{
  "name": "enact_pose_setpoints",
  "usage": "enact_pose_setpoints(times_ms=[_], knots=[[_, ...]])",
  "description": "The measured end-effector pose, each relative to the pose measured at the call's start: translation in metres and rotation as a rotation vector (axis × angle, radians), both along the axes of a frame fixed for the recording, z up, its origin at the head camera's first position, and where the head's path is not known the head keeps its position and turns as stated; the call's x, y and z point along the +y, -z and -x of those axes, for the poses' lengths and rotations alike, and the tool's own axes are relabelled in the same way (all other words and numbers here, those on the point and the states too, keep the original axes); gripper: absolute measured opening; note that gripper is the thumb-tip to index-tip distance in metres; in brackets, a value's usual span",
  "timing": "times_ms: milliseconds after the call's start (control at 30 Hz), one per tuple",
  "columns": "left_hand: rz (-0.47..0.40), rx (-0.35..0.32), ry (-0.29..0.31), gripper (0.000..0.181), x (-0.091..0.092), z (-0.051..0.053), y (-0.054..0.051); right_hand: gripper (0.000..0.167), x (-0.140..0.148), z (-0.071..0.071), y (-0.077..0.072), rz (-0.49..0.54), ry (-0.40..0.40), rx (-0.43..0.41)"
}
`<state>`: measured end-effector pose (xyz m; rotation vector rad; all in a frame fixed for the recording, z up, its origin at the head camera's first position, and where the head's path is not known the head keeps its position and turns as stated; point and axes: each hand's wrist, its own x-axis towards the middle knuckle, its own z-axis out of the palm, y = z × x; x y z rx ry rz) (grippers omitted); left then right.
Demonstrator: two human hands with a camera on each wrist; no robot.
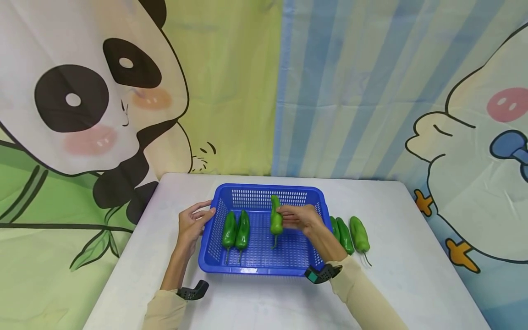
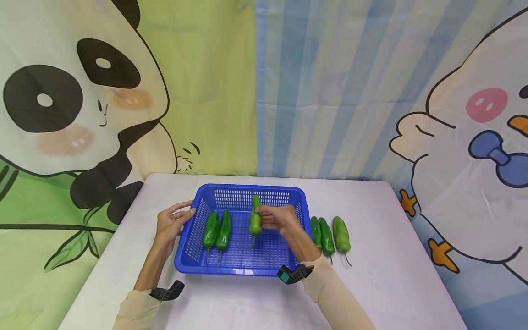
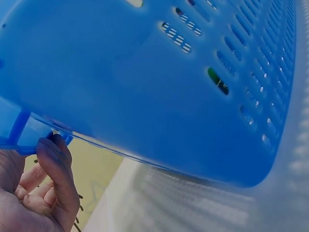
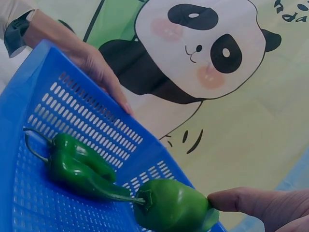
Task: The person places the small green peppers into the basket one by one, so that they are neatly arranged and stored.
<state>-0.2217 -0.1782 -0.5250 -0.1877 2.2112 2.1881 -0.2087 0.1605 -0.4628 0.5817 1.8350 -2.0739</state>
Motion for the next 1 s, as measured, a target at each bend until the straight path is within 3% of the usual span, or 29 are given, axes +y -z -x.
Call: enact_pose_setpoints(times_ms=[367, 633, 1000], knots=[[-0.001, -0.001, -0.005, 0.048, 0.0, 0.001, 0.002, 0.039, -0.016, 0.012, 0.007, 0.002, -0.041, -0.031], [-0.006, 0.012, 0.0, 0.046, 0.001, 0.003, 0.001, 0.018, -0.024, 0.017, 0.013, 0.02, -0.029, -0.06], [-0.007, 0.0, -0.001, 0.046, 0.001, 0.003, 0.001, 0.037, -0.026, 0.026, 0.016, 0.035, -0.058, -0.091]])
